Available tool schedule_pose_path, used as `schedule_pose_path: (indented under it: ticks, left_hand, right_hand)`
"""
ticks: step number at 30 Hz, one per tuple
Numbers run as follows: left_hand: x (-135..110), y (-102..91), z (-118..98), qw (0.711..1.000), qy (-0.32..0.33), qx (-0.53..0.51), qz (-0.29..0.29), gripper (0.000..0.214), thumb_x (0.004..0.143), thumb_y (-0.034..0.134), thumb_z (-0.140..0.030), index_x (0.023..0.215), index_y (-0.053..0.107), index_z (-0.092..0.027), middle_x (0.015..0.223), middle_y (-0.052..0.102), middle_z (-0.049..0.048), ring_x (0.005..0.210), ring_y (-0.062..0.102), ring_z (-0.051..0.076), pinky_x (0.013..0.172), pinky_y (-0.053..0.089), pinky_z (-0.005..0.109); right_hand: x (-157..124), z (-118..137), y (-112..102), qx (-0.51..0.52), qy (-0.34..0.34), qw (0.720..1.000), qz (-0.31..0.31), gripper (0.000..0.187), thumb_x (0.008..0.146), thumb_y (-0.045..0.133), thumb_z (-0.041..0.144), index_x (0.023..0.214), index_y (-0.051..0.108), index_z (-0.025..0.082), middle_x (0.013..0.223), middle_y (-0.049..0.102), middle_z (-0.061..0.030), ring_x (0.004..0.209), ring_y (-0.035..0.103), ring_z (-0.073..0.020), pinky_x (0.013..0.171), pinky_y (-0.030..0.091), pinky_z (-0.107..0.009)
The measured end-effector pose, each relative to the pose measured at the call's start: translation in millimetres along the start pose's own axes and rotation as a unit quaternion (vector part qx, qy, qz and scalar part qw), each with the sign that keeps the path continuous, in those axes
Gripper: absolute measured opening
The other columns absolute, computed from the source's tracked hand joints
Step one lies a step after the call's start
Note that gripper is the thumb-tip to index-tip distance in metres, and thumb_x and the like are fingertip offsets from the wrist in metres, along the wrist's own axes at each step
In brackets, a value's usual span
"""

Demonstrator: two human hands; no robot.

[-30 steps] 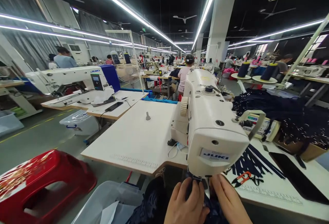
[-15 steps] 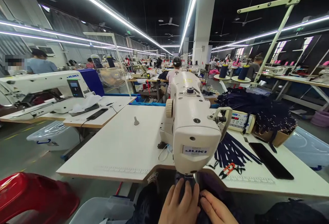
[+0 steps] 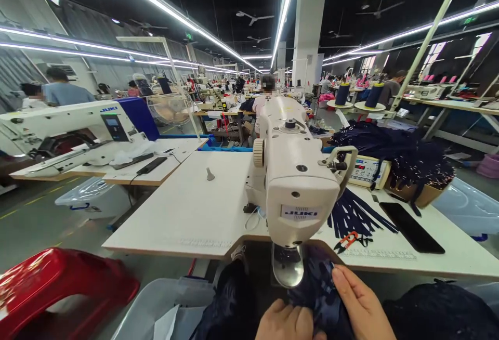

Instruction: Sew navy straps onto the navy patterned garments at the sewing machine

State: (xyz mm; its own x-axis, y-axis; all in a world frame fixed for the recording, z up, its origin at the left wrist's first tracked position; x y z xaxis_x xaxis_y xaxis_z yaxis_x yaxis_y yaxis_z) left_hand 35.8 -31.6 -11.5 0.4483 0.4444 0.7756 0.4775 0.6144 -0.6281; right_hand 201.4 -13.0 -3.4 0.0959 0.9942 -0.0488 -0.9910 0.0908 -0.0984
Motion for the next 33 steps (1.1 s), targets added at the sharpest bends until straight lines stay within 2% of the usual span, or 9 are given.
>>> schedule_pose_path:
  ticks: [6, 12, 16, 18, 21, 23, 25, 28, 33]
  left_hand:
    - [-17, -6.9, -1, 0.995, -0.064, 0.027, 0.07, 0.029, 0.096, 0.044, -0.032, 0.07, 0.046, -0.019, 0.044, 0.048, -0.0039, 0.034, 0.045, 0.01, 0.049, 0.038, 0.023]
    - [-9, -17.5, -8, 0.998, -0.018, -0.03, 0.048, 0.035, 0.093, 0.043, -0.039, 0.063, 0.044, -0.021, 0.043, 0.046, -0.0045, 0.034, 0.046, 0.01, 0.044, 0.034, 0.024]
    - [25, -55.9, 7, 0.985, -0.074, -0.156, 0.013, 0.034, 0.099, 0.039, -0.045, 0.102, 0.057, -0.016, 0.093, 0.068, 0.0095, 0.086, 0.067, 0.018, 0.077, 0.051, 0.028]
    - [34, -67.5, 16, 0.948, -0.134, -0.278, 0.079, 0.045, 0.097, 0.04, -0.057, 0.109, 0.054, -0.016, 0.097, 0.068, 0.0085, 0.089, 0.066, 0.016, 0.078, 0.052, 0.024]
    - [31, -65.7, 28, 0.907, -0.232, -0.306, 0.174, 0.042, 0.093, 0.049, -0.059, 0.108, 0.054, -0.02, 0.08, 0.068, -0.0009, 0.067, 0.065, 0.011, 0.063, 0.051, 0.018]
    - [27, -58.5, 35, 0.936, -0.259, -0.177, 0.162, 0.027, 0.098, 0.049, -0.043, 0.107, 0.057, -0.019, 0.083, 0.068, 0.0011, 0.072, 0.066, 0.014, 0.066, 0.052, 0.022]
    - [24, -51.0, 37, 0.967, -0.212, -0.054, 0.13, 0.022, 0.101, 0.045, -0.03, 0.11, 0.059, -0.017, 0.103, 0.068, 0.0078, 0.095, 0.065, 0.019, 0.083, 0.052, 0.031]
    - [21, -40.7, 33, 0.984, -0.099, -0.014, 0.15, 0.028, 0.1, 0.046, -0.025, 0.126, 0.056, -0.02, 0.125, 0.062, 0.005, 0.121, 0.053, 0.016, 0.106, 0.038, 0.034]
    - [15, -32.3, 28, 0.977, -0.056, 0.025, 0.206, 0.035, 0.101, 0.045, -0.029, 0.136, 0.05, -0.027, 0.131, 0.06, -0.0009, 0.129, 0.045, 0.013, 0.105, 0.032, 0.033]
  right_hand:
    - [-4, -2, 18, -0.177, -0.134, 0.972, 0.082, 0.04, 0.096, 0.042, 0.049, 0.078, 0.064, 0.022, 0.066, 0.062, -0.0008, 0.06, 0.061, -0.0177, 0.058, 0.052, -0.022]
    - [11, 4, 8, -0.354, -0.372, 0.854, 0.084, 0.024, 0.096, 0.05, 0.035, 0.088, 0.07, 0.022, 0.078, 0.07, -0.0049, 0.068, 0.068, -0.0195, 0.064, 0.053, -0.026]
    - [0, 35, 10, -0.281, -0.442, 0.826, 0.208, 0.017, 0.096, 0.054, 0.026, 0.097, 0.07, 0.023, 0.078, 0.07, -0.0034, 0.067, 0.065, -0.0167, 0.062, 0.05, -0.025]
    - [-4, 47, 16, -0.229, -0.461, 0.812, 0.276, 0.014, 0.095, 0.057, 0.028, 0.096, 0.07, 0.025, 0.074, 0.068, -0.0013, 0.063, 0.062, -0.0152, 0.058, 0.048, -0.024]
    - [4, 47, 24, -0.218, -0.42, 0.851, 0.226, 0.014, 0.094, 0.059, 0.036, 0.093, 0.069, 0.027, 0.069, 0.064, 0.0013, 0.062, 0.061, -0.0148, 0.058, 0.047, -0.024]
    - [17, 34, 28, -0.242, -0.345, 0.899, 0.124, 0.018, 0.092, 0.059, 0.043, 0.089, 0.065, 0.027, 0.071, 0.063, 0.0014, 0.064, 0.061, -0.0164, 0.06, 0.047, -0.026]
    - [29, 18, 32, -0.264, -0.245, 0.932, 0.048, 0.026, 0.089, 0.059, 0.05, 0.084, 0.057, 0.025, 0.068, 0.06, 0.0023, 0.059, 0.059, -0.0172, 0.057, 0.045, -0.028]
    - [42, 0, 37, -0.236, -0.133, 0.961, 0.057, 0.031, 0.087, 0.057, 0.054, 0.081, 0.049, 0.025, 0.066, 0.054, 0.0037, 0.056, 0.055, -0.0169, 0.056, 0.045, -0.028]
    - [47, -7, 33, -0.117, -0.077, 0.984, 0.108, 0.028, 0.093, 0.05, 0.051, 0.092, 0.049, 0.023, 0.081, 0.059, -0.0006, 0.079, 0.061, -0.019, 0.072, 0.049, -0.028]
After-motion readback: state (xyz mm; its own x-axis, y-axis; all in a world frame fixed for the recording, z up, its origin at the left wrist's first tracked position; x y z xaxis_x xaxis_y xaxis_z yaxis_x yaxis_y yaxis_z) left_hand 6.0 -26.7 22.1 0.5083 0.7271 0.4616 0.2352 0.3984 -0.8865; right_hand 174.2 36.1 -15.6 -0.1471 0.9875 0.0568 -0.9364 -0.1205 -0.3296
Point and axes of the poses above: each hand's wrist, its own x-axis towards the middle knuckle, its own y-axis out of the palm, z = x × y, the point moved 2 cm from there along x, towards the middle knuckle
